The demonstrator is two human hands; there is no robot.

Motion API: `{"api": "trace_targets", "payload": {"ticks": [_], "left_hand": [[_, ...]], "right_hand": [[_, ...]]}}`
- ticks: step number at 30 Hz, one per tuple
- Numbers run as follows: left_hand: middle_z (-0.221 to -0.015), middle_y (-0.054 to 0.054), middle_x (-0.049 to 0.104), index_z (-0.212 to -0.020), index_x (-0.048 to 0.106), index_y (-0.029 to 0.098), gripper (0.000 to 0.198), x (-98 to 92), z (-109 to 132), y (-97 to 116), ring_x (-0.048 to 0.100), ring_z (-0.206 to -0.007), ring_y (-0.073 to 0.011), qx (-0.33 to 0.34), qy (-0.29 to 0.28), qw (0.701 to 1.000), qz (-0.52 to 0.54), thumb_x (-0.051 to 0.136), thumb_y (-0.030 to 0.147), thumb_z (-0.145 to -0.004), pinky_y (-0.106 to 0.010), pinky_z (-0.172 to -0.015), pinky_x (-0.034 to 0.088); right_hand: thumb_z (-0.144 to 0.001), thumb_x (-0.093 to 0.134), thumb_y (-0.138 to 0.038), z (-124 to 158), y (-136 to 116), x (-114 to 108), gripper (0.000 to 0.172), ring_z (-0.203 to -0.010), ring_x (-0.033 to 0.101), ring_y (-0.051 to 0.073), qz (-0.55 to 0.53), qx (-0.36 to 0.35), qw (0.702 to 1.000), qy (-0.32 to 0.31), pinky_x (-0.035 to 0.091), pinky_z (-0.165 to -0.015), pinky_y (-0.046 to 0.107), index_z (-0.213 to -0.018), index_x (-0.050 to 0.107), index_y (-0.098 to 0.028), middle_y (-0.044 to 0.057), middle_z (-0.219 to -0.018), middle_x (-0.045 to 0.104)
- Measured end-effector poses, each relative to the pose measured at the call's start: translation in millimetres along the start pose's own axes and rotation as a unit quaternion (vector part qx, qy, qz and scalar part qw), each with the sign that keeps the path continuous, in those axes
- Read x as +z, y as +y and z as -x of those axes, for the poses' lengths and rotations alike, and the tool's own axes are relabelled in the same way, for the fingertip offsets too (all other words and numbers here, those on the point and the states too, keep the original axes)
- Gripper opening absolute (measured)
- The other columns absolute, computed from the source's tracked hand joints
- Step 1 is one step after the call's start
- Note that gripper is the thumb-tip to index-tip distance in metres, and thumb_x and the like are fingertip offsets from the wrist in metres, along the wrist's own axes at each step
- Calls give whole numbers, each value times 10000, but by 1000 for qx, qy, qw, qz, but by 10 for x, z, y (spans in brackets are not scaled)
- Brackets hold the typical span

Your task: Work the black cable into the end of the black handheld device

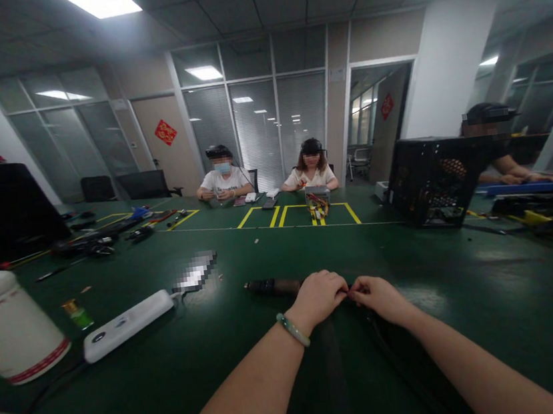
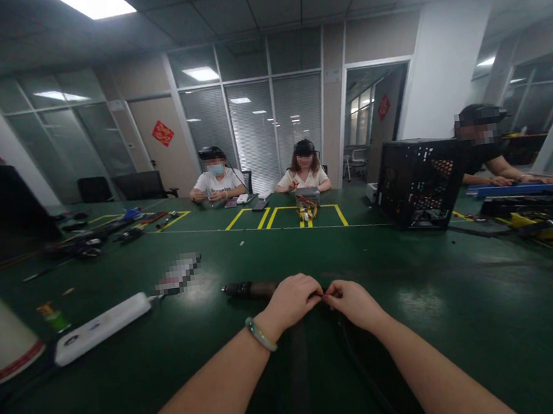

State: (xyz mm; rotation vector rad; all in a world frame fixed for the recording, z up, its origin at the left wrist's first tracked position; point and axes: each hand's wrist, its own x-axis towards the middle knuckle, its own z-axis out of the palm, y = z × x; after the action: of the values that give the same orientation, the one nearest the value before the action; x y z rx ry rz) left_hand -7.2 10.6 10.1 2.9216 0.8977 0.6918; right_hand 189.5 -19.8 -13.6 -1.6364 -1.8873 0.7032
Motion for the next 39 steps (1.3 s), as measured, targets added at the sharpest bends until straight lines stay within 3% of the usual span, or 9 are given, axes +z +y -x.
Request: {"api": "trace_targets", "payload": {"ticks": [9, 14, 23, 39], "left_hand": [[-999, -22, 615, -1016, 564, 207, 240, -21, 39, 7, 570, -958, -185, -33, 6, 999, 11, 649, 321, -824, -309, -838, 441], [-1018, -17, 622, -1028, 572, 214, 177, -53, 58, 13, 574, -963, -179, -21, -8, 1000, 11, 578, 278, -863, -313, -858, 433], [-985, -7, 636, -969, 603, 215, 138, 10, 73, 3, 578, -942, -180, -25, 25, 999, 34, 578, 233, -834, -320, -866, 423], [-1000, -20, 632, -991, 603, 201, 142, 16, 55, 21, 573, -942, -175, -21, 17, 1000, 8, 577, 250, -860, -321, -855, 419]], "right_hand": [[-825, 578, -352, 35, -51, -35, 165, -627, 616, 155, 14, 11, 1000, 22, 392, -538, 229, -834, 644, -201, 2, -694, 680], [-830, 566, -352, 46, -87, -53, 173, -625, 613, 151, 19, 2, 999, 29, 387, -541, 229, -820, 642, -197, -1, -689, 676], [-809, 577, -363, 44, -60, -45, 195, -627, 591, 150, -1, -23, 999, 38, 384, -556, 231, -799, 649, -181, 6, -701, 672], [-830, 572, -402, -17, 65, 9, 234, -632, 613, 160, -22, -12, 1000, 9, 398, -564, 238, -832, 653, -183, 11, -693, 675]]}}
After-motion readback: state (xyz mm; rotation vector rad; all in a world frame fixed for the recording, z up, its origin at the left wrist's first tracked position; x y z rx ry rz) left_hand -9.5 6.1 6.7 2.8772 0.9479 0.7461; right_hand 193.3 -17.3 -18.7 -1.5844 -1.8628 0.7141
